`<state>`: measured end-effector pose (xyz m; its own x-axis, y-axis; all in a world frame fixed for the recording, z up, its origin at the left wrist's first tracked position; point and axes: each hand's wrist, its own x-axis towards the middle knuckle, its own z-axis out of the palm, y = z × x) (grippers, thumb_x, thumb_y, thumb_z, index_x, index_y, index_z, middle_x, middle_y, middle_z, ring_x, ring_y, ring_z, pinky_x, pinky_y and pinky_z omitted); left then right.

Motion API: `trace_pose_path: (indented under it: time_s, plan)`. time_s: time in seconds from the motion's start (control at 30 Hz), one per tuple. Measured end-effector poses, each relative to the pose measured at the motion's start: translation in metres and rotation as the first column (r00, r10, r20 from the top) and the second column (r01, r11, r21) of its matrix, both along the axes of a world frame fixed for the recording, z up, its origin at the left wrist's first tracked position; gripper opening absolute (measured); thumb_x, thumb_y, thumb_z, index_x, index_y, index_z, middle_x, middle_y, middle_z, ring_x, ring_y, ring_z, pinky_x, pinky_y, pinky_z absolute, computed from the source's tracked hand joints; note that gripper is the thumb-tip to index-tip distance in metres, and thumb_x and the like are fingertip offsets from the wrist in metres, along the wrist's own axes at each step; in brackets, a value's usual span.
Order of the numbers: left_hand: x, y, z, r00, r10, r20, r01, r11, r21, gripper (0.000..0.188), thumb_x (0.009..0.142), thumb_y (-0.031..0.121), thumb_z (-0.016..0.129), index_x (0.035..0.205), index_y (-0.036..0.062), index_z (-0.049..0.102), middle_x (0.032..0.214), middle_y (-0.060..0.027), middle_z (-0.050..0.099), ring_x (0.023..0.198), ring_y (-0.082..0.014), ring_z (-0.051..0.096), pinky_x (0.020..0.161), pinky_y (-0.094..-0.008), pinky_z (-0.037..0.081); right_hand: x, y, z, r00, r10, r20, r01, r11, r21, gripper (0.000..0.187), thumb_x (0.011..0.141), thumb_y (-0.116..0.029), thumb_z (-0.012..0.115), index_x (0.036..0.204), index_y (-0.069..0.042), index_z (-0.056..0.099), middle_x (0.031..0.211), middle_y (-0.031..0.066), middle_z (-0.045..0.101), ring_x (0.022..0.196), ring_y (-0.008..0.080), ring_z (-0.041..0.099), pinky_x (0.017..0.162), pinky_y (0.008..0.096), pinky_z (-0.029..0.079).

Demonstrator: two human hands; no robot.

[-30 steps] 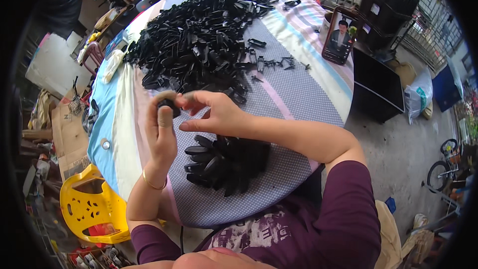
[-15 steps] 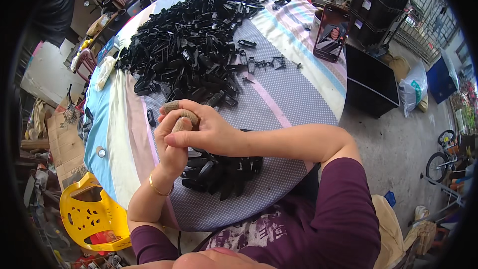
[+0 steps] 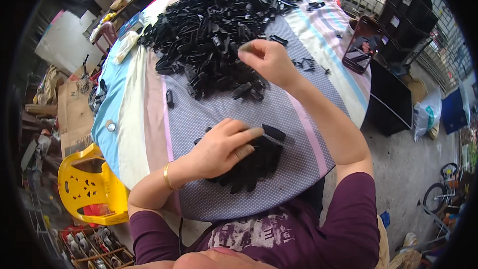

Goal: Manually assembling small black plastic components by hand at a table.

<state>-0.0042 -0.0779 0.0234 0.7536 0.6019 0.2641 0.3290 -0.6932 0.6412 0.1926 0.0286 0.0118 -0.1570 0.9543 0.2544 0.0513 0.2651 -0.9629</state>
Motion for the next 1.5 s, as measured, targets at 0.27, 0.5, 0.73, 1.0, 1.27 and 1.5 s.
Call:
trace_pose_path:
  time_s: [0.27, 0.5, 0.73, 1.0, 1.27, 1.5]
  plan:
    - [-0.073, 0.06, 0.025, 0.757, 0.62, -0.208, -0.555, 0.778, 0.295, 0.037, 0.073, 0.018, 0.072, 0.103, -0.0002, 0.061, 0.094, -0.017, 0.062, 0.08, -0.0304, 0.059, 0.071, -0.036, 0.048, -0.011, -0.024, -0.004, 0.602, -0.123, 0.789, -0.379, 0.826, 0.417, 0.027, 0.068, -0.017, 0.073, 0.091, -0.006, 0.064, 0.089, 0.0043, 0.059, 0.087, 0.0238, 0.054, 0.074, 0.0328, 0.046]
    - [-0.113, 0.099, -0.02, 0.642, 0.711, -0.288, -0.648, 0.703, 0.291, 0.045, 0.072, 0.011, 0.068, 0.111, -0.0037, 0.052, 0.096, -0.0177, 0.062, 0.088, -0.0341, 0.058, 0.077, -0.0399, 0.046, -0.01, -0.006, -0.011, 0.692, -0.195, 0.695, -0.258, 0.833, 0.49, 0.021, 0.071, -0.014, 0.07, 0.088, -0.004, 0.063, 0.079, 0.008, 0.058, 0.074, 0.0247, 0.056, 0.068, 0.0329, 0.047]
    - [-0.064, 0.079, -0.013, 0.828, 0.496, 0.262, -0.3, 0.787, -0.539, 0.045, 0.075, 0.0, 0.066, 0.117, -0.0016, 0.051, 0.093, -0.0064, 0.06, 0.085, -0.0119, 0.057, 0.076, -0.0245, 0.047, -0.028, -0.018, -0.008, 0.955, -0.062, 0.29, -0.014, 0.968, 0.251, 0.032, 0.08, -0.006, 0.066, 0.11, 0.0, 0.058, 0.079, 0.001, 0.06, 0.067, 0.0051, 0.053, 0.059, 0.0196, 0.044]
    - [-0.038, 0.064, -0.025, 0.816, 0.415, 0.403, 0.088, 0.599, -0.796, 0.045, 0.074, 0.004, 0.072, 0.115, -0.0007, 0.054, 0.102, -0.0027, 0.059, 0.086, -0.0101, 0.057, 0.078, -0.024, 0.048, -0.048, -0.041, -0.012, 0.928, 0.055, 0.37, -0.199, 0.91, 0.363, 0.034, 0.076, -0.007, 0.057, 0.11, -0.003, 0.058, 0.083, 0.0147, 0.061, 0.076, 0.0303, 0.06, 0.067, 0.0352, 0.049]
    - [-0.018, 0.048, -0.022, 0.786, 0.568, 0.243, -0.541, 0.823, -0.172, 0.044, 0.069, 0.001, 0.072, 0.111, -0.0004, 0.057, 0.088, -0.0069, 0.057, 0.081, -0.0122, 0.059, 0.071, -0.0239, 0.049, -0.053, -0.045, -0.017, 0.98, 0.139, 0.142, -0.167, 0.963, 0.212, 0.028, 0.081, -0.008, 0.064, 0.107, 0.001, 0.057, 0.09, 0.0082, 0.064, 0.081, 0.0109, 0.061, 0.066, 0.0245, 0.052]
    - [-0.034, 0.05, -0.021, 0.768, 0.474, 0.43, -0.162, 0.794, -0.585, 0.037, 0.085, 0.003, 0.058, 0.12, -0.0054, 0.049, 0.105, -0.006, 0.056, 0.085, -0.01, 0.056, 0.069, -0.0226, 0.048, -0.052, -0.041, -0.014, 0.968, 0.25, -0.02, -0.246, 0.962, 0.119, 0.019, 0.084, -0.003, 0.06, 0.103, 0.001, 0.058, 0.09, 0.0051, 0.063, 0.085, 0.0102, 0.06, 0.076, 0.0245, 0.051]
